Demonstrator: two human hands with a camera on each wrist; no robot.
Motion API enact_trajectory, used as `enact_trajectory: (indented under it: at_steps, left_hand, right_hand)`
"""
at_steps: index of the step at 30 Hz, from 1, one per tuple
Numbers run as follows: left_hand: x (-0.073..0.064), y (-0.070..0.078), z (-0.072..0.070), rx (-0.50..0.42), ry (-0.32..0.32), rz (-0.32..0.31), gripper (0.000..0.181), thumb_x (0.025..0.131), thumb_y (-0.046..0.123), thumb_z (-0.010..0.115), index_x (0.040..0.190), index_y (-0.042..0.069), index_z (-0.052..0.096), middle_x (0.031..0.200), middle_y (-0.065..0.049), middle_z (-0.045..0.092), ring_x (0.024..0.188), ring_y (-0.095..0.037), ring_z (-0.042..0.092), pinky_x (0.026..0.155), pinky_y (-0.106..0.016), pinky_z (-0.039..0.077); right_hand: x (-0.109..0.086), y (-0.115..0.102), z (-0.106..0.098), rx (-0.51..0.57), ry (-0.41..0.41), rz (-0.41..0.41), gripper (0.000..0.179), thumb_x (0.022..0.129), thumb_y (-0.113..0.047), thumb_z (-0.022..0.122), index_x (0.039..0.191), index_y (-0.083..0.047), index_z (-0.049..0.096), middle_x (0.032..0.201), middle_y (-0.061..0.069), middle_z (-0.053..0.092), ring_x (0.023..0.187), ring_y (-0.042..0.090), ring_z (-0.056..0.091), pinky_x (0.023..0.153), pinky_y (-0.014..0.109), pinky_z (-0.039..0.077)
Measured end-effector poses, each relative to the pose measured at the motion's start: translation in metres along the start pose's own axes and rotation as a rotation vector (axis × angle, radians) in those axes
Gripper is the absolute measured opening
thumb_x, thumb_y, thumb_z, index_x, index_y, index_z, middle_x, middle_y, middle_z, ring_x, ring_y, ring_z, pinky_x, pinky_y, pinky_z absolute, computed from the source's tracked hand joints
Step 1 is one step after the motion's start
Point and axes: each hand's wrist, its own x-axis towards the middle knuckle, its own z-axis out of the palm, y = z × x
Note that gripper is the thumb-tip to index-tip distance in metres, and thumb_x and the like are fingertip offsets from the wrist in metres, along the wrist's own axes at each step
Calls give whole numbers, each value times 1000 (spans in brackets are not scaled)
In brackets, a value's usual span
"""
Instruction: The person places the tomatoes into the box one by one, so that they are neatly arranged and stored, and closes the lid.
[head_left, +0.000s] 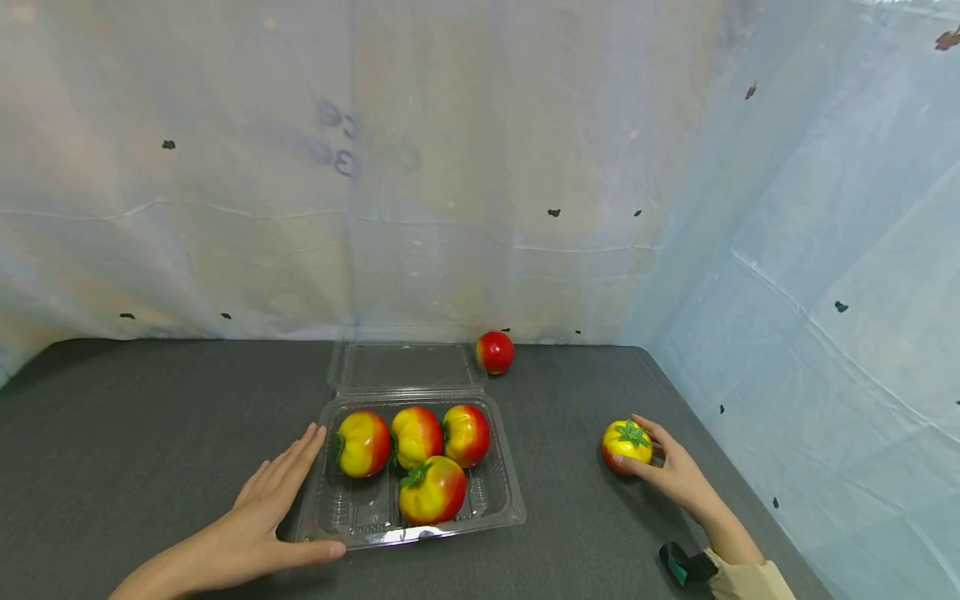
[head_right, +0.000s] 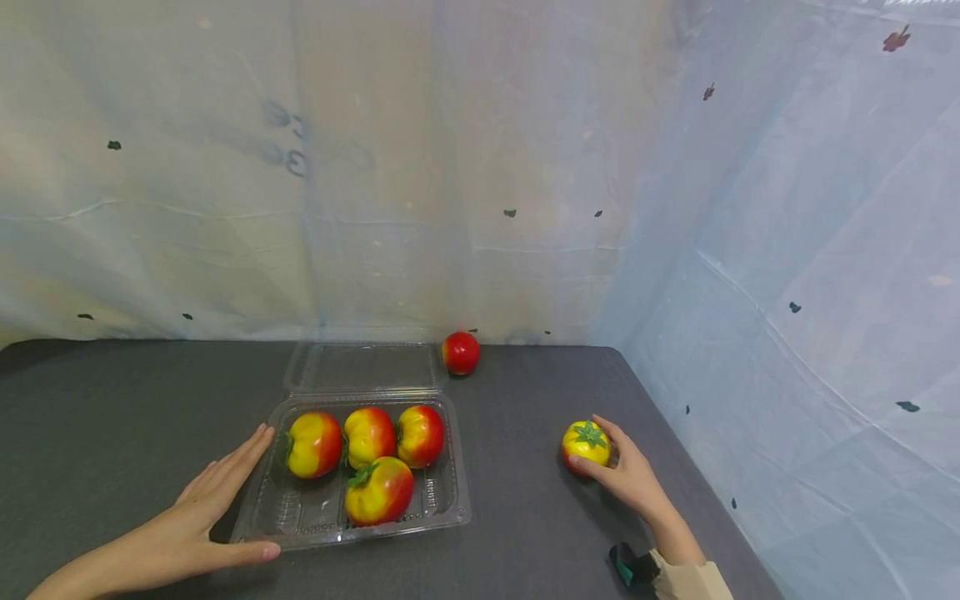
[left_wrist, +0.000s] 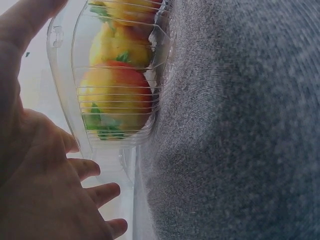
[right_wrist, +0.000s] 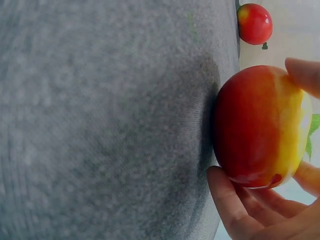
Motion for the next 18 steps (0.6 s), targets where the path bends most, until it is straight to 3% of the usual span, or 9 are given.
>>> enact_trajectory:
  at_steps: [18]
  left_hand:
    - [0,2,-1,-1,-10,-5,114,75,44,78,156,25,0,160,-20,-1,139,-55,5,102,-75,-6]
  right_hand:
    - [4,-3,4,-13,7,-33,73,90,-30,66,147,-3,31,147,28,33,125,51,43,92,53,49]
